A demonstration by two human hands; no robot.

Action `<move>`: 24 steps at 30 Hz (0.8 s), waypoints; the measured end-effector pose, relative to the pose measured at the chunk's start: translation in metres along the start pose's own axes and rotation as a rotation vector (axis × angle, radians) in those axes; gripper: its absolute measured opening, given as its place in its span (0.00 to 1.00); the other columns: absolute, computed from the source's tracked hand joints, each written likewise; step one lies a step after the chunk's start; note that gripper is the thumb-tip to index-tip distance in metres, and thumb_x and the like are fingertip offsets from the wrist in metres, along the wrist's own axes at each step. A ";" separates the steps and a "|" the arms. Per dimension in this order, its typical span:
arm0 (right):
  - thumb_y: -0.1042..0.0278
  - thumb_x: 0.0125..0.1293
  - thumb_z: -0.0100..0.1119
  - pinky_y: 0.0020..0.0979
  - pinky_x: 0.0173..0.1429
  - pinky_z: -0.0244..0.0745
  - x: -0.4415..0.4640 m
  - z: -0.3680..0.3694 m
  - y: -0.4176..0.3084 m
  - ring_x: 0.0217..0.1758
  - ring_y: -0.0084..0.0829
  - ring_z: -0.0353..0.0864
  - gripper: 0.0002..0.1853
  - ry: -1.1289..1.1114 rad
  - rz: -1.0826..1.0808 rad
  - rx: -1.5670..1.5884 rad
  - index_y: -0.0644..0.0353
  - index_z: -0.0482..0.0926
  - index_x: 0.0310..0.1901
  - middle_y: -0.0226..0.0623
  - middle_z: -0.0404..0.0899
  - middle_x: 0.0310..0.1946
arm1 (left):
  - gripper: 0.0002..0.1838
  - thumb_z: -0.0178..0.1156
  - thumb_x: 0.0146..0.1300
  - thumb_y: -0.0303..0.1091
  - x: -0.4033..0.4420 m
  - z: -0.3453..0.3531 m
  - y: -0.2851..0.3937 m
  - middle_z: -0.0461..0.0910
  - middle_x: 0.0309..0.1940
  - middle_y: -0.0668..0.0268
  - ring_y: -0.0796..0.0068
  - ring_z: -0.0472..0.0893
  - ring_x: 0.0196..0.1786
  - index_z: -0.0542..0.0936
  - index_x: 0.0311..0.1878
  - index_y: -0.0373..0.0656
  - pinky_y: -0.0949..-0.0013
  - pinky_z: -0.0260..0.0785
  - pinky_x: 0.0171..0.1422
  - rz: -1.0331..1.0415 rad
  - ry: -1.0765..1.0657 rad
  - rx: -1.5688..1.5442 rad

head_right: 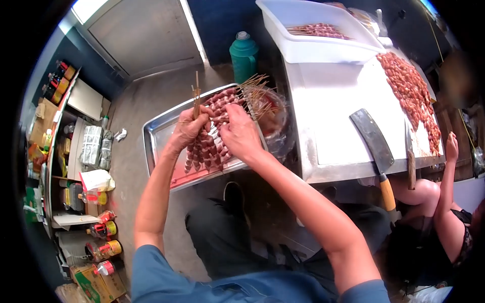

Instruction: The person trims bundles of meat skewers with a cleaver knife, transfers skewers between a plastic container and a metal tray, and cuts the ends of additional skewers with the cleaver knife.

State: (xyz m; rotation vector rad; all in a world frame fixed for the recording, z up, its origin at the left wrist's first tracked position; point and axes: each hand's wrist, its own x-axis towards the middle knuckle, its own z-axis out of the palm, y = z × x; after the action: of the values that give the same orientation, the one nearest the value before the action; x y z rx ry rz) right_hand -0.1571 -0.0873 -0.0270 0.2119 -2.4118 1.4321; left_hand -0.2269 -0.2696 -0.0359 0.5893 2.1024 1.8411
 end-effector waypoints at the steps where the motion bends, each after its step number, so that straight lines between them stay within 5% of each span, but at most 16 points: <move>1: 0.71 0.59 0.55 0.45 0.59 0.71 0.003 0.011 0.008 0.57 0.53 0.74 0.21 -0.064 0.033 -0.036 0.66 0.72 0.55 0.51 0.74 0.54 | 0.08 0.53 0.68 0.30 0.000 0.000 -0.002 0.76 0.22 0.71 0.84 0.74 0.27 0.80 0.42 0.37 0.78 0.67 0.31 0.012 -0.013 0.001; 4: 0.68 0.60 0.56 0.45 0.55 0.73 0.007 0.033 0.029 0.53 0.51 0.78 0.15 -0.122 0.080 -0.118 0.64 0.76 0.48 0.51 0.79 0.47 | 0.08 0.54 0.67 0.30 -0.002 0.001 0.001 0.76 0.22 0.71 0.85 0.74 0.25 0.80 0.42 0.37 0.78 0.66 0.29 -0.017 -0.029 0.014; 7: 0.67 0.60 0.59 0.44 0.42 0.77 0.006 0.036 0.037 0.35 0.48 0.83 0.07 -0.090 0.105 -0.075 0.60 0.83 0.32 0.46 0.82 0.29 | 0.08 0.55 0.67 0.30 -0.004 0.000 -0.001 0.76 0.21 0.73 0.86 0.73 0.24 0.80 0.42 0.38 0.79 0.65 0.27 -0.054 -0.025 0.038; 14: 0.70 0.62 0.55 0.47 0.43 0.76 0.010 0.031 0.055 0.38 0.51 0.81 0.07 -0.060 -0.063 -0.245 0.63 0.80 0.30 0.49 0.81 0.31 | 0.10 0.62 0.62 0.27 -0.004 -0.005 -0.006 0.73 0.19 0.75 0.87 0.70 0.21 0.79 0.47 0.39 0.79 0.63 0.24 -0.041 0.034 -0.027; 17: 0.70 0.63 0.60 0.39 0.43 0.76 0.003 0.029 0.073 0.39 0.50 0.82 0.07 -0.069 -0.026 -0.300 0.64 0.81 0.37 0.48 0.81 0.34 | 0.12 0.66 0.59 0.27 -0.007 -0.014 -0.007 0.73 0.21 0.76 0.87 0.71 0.23 0.79 0.46 0.38 0.80 0.64 0.26 -0.073 0.087 0.008; 20: 0.70 0.65 0.59 0.36 0.41 0.77 0.000 0.025 0.091 0.36 0.44 0.85 0.07 0.035 0.124 -0.300 0.65 0.81 0.37 0.46 0.83 0.30 | 0.11 0.68 0.57 0.26 -0.013 -0.028 -0.007 0.73 0.23 0.76 0.86 0.71 0.24 0.79 0.43 0.39 0.79 0.65 0.28 -0.147 0.159 -0.059; 22: 0.68 0.66 0.58 0.32 0.39 0.77 0.000 0.022 0.092 0.33 0.34 0.87 0.08 0.120 0.437 -0.072 0.65 0.81 0.38 0.43 0.83 0.26 | 0.11 0.67 0.57 0.26 -0.015 -0.039 -0.015 0.73 0.23 0.76 0.87 0.71 0.24 0.80 0.43 0.39 0.79 0.65 0.29 -0.072 0.261 -0.069; 24: 0.67 0.67 0.57 0.30 0.39 0.77 0.000 0.028 0.091 0.32 0.26 0.86 0.09 0.154 0.326 -0.131 0.65 0.81 0.38 0.38 0.83 0.24 | 0.10 0.68 0.57 0.27 -0.020 -0.045 -0.017 0.73 0.23 0.76 0.87 0.71 0.25 0.80 0.41 0.38 0.79 0.65 0.29 -0.074 0.279 -0.046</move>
State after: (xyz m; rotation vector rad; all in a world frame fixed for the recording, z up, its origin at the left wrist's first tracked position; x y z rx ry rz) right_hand -0.1889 -0.0674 -0.1145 -0.3255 -2.4802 1.3520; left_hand -0.2330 -0.3202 -0.0471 0.2507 2.2105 2.0218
